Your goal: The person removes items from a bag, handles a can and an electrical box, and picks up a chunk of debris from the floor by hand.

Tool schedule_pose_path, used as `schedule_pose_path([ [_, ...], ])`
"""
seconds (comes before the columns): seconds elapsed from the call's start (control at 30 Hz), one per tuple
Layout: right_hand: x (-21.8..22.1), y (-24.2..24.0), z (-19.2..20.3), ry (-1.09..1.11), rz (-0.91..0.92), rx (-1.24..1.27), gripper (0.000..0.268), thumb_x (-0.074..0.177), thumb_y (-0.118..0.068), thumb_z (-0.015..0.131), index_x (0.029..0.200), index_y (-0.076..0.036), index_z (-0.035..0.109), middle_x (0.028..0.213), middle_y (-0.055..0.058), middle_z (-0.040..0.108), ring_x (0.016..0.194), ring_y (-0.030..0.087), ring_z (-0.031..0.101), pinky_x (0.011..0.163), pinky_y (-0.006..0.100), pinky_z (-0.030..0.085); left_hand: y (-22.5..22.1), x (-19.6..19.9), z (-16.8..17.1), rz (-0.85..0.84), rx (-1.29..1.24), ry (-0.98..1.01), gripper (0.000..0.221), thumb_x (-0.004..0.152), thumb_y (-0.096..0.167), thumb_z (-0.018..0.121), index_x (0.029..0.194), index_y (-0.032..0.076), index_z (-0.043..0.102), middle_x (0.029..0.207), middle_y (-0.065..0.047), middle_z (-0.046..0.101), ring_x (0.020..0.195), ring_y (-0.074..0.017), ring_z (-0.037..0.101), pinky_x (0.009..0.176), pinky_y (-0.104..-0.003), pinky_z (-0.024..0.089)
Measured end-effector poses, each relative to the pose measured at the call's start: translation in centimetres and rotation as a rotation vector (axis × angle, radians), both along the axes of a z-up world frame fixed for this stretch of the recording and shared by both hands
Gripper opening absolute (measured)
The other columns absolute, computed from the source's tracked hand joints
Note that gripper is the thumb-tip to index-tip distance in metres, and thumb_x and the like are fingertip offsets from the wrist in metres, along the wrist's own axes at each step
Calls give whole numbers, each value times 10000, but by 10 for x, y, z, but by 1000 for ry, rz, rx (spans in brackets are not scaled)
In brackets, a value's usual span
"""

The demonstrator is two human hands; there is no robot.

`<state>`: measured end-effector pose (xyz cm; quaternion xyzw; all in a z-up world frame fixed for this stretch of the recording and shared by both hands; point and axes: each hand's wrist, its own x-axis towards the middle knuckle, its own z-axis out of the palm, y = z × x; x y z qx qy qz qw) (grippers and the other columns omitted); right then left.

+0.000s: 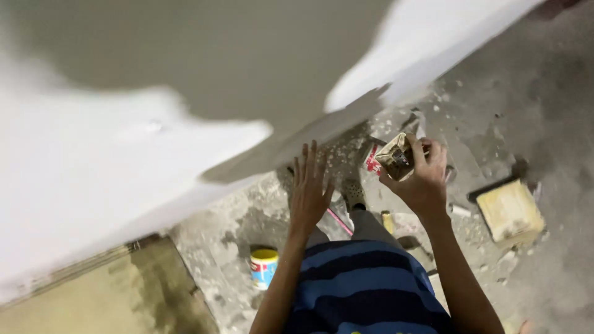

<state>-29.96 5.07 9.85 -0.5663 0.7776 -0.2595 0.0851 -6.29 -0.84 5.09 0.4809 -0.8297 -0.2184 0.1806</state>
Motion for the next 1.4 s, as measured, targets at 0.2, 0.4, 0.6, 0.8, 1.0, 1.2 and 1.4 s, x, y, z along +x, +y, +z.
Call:
schedule_pose_path([
  [0.2,-27,-24,1,44,271,42,931,654,-358,950,1464,-89,578,1213,193,494,1166,380,489,966,545,503,41,-6,10,286,-64,60,713,1010,226,638,1628,95,309,1717,-136,209,1611,-361,150,1338,-531,140],
  [0.4,11,-52,-1,-51,578,21,841,739,-338,919,1441,-52,554,1249,192,461,1201,360,483,974,505,524,76,15,11,605,29,-18,735,905,128,625,1577,43,338,1705,-201,223,1602,-392,167,1314,-571,101],
  [0.6,89,-52,11,-89,806,15,763,780,-272,878,1429,-32,558,1264,186,458,1202,339,486,966,481,540,127,55,20,877,-23,33,694,991,189,619,1602,65,316,1704,-190,211,1600,-389,144,1299,-586,106],
  [0.8,187,-35,18,-29,1049,-85,776,729,-231,940,1398,-40,594,1214,173,495,1168,353,514,976,519,529,191,120,17,1129,-94,109,678,1051,226,555,1641,87,252,1729,-149,182,1622,-352,116,1314,-575,123],
  [1.0,288,10,29,-29,1180,-113,774,744,-237,939,1407,-43,591,1315,199,483,1227,373,538,974,495,552,262,188,8,1321,-137,95,647,1060,227,543,1634,85,281,1731,-148,175,1620,-355,124,1315,-568,127],
  [1.2,373,50,34,-14,1323,-67,772,767,-230,945,1426,-55,584,1317,193,482,1225,377,540,959,507,551,324,244,15,1516,-170,80,638,1049,228,560,1618,80,312,1721,-148,200,1617,-345,133,1317,-572,131],
  [1.4,426,67,40,-29,1517,-100,783,794,-214,919,1480,-77,567,1316,181,483,1247,373,524,983,518,551,374,278,26,1745,-192,58,639,1036,214,587,1611,102,331,1723,-126,210,1623,-344,145,1320,-560,146],
])
